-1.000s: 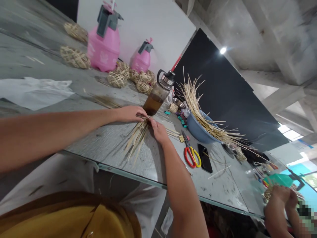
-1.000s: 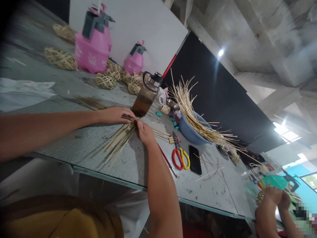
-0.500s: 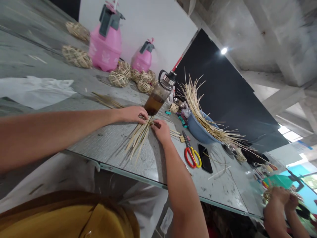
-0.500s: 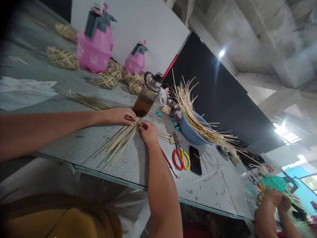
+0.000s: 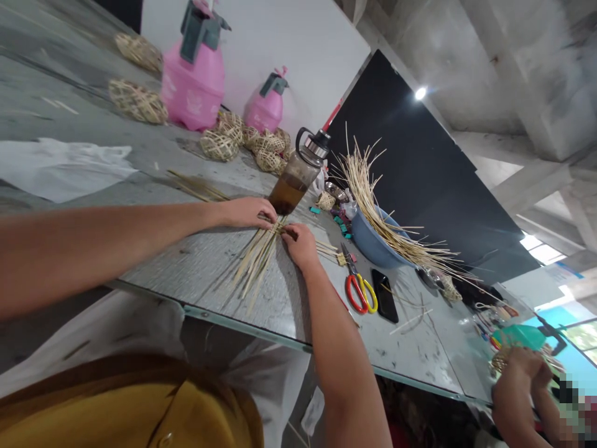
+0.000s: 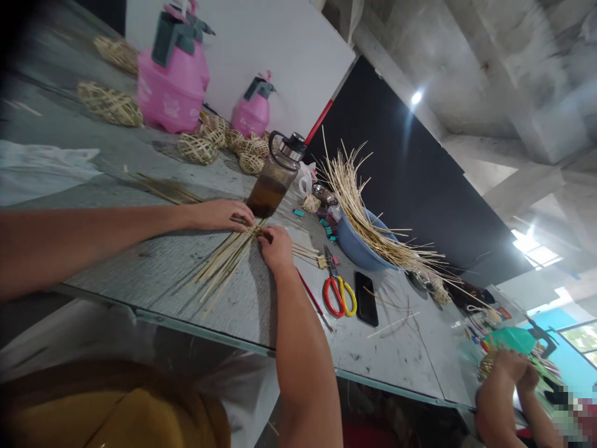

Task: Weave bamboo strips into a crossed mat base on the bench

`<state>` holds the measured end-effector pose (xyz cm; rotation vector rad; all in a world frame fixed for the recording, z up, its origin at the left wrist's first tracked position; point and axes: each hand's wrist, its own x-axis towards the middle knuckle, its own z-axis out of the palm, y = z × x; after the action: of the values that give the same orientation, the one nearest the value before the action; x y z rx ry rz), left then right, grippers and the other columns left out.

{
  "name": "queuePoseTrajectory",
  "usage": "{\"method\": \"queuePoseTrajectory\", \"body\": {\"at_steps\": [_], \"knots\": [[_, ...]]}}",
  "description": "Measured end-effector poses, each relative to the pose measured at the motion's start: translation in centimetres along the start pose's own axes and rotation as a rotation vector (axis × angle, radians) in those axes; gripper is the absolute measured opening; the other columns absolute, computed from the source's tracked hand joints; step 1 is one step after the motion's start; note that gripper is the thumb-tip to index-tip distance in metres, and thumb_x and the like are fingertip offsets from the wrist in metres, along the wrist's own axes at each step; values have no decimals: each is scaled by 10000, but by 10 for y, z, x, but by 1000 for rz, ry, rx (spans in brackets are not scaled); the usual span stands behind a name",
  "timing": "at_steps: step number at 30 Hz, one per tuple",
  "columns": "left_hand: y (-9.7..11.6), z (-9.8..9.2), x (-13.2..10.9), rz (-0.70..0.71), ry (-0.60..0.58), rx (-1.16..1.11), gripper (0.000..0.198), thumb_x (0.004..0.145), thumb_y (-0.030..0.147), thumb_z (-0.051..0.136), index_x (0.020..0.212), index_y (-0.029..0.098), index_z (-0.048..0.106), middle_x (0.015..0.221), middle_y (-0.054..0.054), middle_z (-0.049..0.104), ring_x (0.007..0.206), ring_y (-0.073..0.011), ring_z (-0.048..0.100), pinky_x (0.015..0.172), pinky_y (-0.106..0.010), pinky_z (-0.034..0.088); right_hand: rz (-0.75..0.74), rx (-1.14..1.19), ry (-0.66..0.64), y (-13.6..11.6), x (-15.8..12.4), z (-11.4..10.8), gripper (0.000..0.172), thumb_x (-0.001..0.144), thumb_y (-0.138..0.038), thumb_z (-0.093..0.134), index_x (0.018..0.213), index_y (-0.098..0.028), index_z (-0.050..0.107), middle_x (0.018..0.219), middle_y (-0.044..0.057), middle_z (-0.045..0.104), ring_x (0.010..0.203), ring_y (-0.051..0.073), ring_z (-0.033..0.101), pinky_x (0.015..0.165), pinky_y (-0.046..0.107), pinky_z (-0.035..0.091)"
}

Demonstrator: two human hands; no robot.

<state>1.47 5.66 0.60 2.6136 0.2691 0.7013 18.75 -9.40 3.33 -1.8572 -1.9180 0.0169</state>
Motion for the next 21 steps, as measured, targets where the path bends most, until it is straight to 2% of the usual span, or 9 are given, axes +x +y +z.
{"method": "queuePoseTrajectory", "body": {"at_steps": [14, 21], "knots": [[-1, 0, 0, 19, -26, -13, 348, 865, 393, 582, 1064, 150, 733, 1155, -101, 689, 1106, -239, 582, 1012, -321, 400, -2, -3, -19, 2, 1, 0, 195, 909, -185, 615, 1068, -132, 715, 1182, 108, 690, 1132, 191, 586, 1046, 294, 426], [-4, 1, 0, 28, -22, 8, 346, 883, 399, 589, 1073, 149, 735, 1157, -94, 693, 1116, -229, 587, 1004, -295, 409, -53, 21, 41, 9, 3, 6, 130, 880, -150, 656, 989, -157, 726, 1073, 77, 714, 1059, 194, 609, 998, 322, 462]]}}
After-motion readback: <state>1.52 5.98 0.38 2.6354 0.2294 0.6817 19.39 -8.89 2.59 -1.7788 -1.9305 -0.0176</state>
